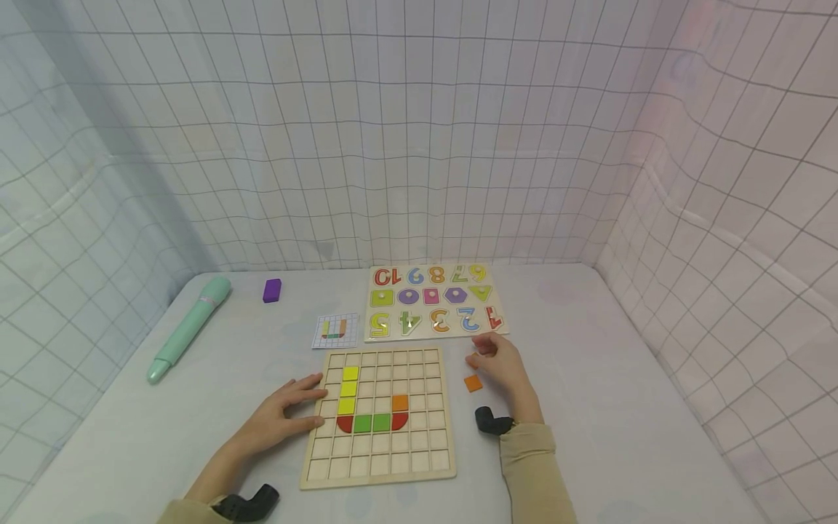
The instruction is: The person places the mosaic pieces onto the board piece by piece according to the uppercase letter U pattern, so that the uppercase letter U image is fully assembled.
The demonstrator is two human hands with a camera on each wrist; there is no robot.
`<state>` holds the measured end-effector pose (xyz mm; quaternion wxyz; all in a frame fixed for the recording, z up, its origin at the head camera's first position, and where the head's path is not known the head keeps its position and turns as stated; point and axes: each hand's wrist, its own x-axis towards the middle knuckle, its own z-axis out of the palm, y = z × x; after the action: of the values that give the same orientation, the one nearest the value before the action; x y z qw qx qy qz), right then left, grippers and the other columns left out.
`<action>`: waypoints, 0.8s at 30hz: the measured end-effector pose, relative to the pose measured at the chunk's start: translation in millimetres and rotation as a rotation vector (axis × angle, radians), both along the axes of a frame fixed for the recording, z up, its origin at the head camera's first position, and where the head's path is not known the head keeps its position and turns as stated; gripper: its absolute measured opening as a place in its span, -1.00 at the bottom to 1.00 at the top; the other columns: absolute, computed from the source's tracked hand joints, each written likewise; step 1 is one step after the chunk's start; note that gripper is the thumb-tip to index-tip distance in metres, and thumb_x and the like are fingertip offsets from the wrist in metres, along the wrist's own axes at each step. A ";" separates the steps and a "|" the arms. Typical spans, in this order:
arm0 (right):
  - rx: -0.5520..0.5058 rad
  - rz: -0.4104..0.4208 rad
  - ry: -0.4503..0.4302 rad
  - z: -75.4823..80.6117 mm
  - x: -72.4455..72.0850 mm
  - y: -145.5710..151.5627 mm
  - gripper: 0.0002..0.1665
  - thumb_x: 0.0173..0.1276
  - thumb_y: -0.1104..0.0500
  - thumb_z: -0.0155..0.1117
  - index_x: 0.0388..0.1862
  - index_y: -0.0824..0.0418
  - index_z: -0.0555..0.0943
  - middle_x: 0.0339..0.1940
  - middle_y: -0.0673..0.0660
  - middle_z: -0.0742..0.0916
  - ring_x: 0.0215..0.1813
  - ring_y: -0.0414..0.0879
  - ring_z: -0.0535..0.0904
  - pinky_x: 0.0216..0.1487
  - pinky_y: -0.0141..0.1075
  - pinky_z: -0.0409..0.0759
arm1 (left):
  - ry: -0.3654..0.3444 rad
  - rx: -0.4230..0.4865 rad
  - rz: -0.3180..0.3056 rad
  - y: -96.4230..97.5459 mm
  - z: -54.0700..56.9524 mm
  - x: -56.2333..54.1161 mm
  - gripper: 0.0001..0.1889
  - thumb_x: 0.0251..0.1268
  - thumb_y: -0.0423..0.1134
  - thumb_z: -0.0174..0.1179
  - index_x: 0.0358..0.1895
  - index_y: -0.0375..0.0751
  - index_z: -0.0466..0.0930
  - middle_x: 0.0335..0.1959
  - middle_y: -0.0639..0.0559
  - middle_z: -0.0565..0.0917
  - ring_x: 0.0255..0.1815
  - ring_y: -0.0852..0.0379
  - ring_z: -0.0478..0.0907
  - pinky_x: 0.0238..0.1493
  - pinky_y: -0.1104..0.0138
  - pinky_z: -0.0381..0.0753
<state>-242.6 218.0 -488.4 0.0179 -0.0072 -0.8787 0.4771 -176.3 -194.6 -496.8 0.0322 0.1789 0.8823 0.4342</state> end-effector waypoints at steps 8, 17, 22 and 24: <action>0.023 0.015 -0.004 -2.2 0.3 1.7 -0.53 0.04 0.20 0.48 -0.05 0.28 0.58 -0.20 0.15 0.65 -0.18 -0.04 0.54 -0.14 -0.28 0.53 | 0.001 -0.006 -0.004 0.7 1.3 0.3 -0.45 0.00 -0.01 0.40 0.08 -0.17 0.61 0.35 -0.12 0.33 0.42 -0.17 0.11 0.45 -0.04 -0.10; 0.094 0.001 -0.029 0.7 3.0 -0.7 -0.58 0.05 0.18 0.45 -0.11 0.28 0.57 -0.29 0.10 0.62 -0.22 -0.05 0.50 -0.21 -0.29 0.49 | 0.008 0.002 -0.010 0.3 1.7 0.5 -0.46 -0.01 -0.03 0.41 0.07 -0.20 0.61 0.34 -0.13 0.35 0.41 -0.18 0.13 0.45 -0.03 -0.10; 0.117 -0.004 -0.029 1.4 4.4 -0.2 -0.59 0.04 0.17 0.47 -0.15 0.28 0.56 -0.31 0.09 0.63 -0.25 -0.06 0.49 -0.23 -0.30 0.49 | 0.008 0.008 -0.012 0.2 2.0 0.5 -0.46 -0.02 -0.04 0.41 0.06 -0.21 0.62 0.34 -0.13 0.35 0.41 -0.17 0.13 0.45 -0.02 -0.10; 0.120 -0.004 -0.029 1.7 4.6 -0.4 -0.60 0.03 0.17 0.48 -0.16 0.26 0.57 -0.31 0.09 0.63 -0.25 -0.06 0.50 -0.21 -0.30 0.50 | 0.009 0.007 -0.012 0.3 2.1 0.6 -0.47 -0.01 -0.04 0.41 0.06 -0.21 0.62 0.34 -0.14 0.35 0.41 -0.18 0.13 0.45 -0.03 -0.10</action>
<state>-238.0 217.6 -486.8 0.0067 -0.0148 -0.9059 0.4232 -175.7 -194.3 -494.7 0.0301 0.1865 0.8798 0.4361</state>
